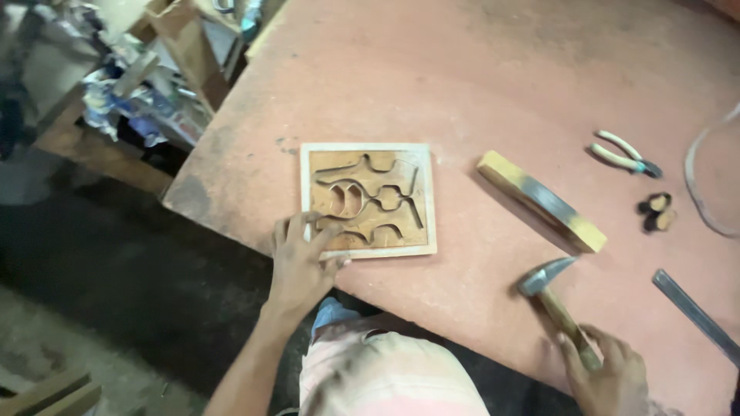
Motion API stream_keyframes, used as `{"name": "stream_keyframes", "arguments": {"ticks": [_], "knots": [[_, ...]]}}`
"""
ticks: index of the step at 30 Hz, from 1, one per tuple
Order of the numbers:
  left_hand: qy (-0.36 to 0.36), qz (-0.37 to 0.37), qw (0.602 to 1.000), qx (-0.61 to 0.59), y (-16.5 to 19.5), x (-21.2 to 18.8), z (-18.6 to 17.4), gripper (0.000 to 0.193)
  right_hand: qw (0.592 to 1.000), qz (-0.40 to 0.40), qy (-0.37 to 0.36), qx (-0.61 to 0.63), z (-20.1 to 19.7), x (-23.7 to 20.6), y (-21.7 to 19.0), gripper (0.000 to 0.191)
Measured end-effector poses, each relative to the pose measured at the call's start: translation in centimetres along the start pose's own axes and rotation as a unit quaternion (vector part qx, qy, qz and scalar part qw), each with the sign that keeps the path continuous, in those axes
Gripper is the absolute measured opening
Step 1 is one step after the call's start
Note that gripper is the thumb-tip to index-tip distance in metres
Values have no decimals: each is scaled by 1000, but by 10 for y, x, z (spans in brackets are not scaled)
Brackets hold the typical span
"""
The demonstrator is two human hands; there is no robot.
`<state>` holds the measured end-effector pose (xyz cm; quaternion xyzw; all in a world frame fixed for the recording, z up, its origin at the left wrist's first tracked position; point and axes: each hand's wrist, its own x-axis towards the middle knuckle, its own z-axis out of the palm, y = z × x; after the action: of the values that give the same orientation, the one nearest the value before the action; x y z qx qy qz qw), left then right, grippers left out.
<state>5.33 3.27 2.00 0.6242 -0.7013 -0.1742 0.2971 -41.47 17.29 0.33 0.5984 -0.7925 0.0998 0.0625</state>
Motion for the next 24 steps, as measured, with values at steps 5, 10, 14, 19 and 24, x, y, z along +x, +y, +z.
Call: {"name": "stream_keyframes", "arguments": {"ticks": [5, 10, 14, 19, 24], "knots": [[19, -24, 999, 17, 27, -17, 23, 53, 980, -73, 101, 158, -4, 64, -55, 41], [31, -10, 997, 75, 43, -33, 31, 51, 987, -147, -46, 37, 25, 191, -109, 72], [52, -45, 995, 78, 50, -39, 29, 52, 977, -127, -138, 107, 12, 225, -116, 46], [107, -96, 989, 22, 52, -65, 22, 60, 731, -110, -80, 669, -57, 227, -130, 30], [85, -120, 988, 41, 41, -87, 17, 57, 454, -227, -52, 860, -108, 211, -157, 30]]}}
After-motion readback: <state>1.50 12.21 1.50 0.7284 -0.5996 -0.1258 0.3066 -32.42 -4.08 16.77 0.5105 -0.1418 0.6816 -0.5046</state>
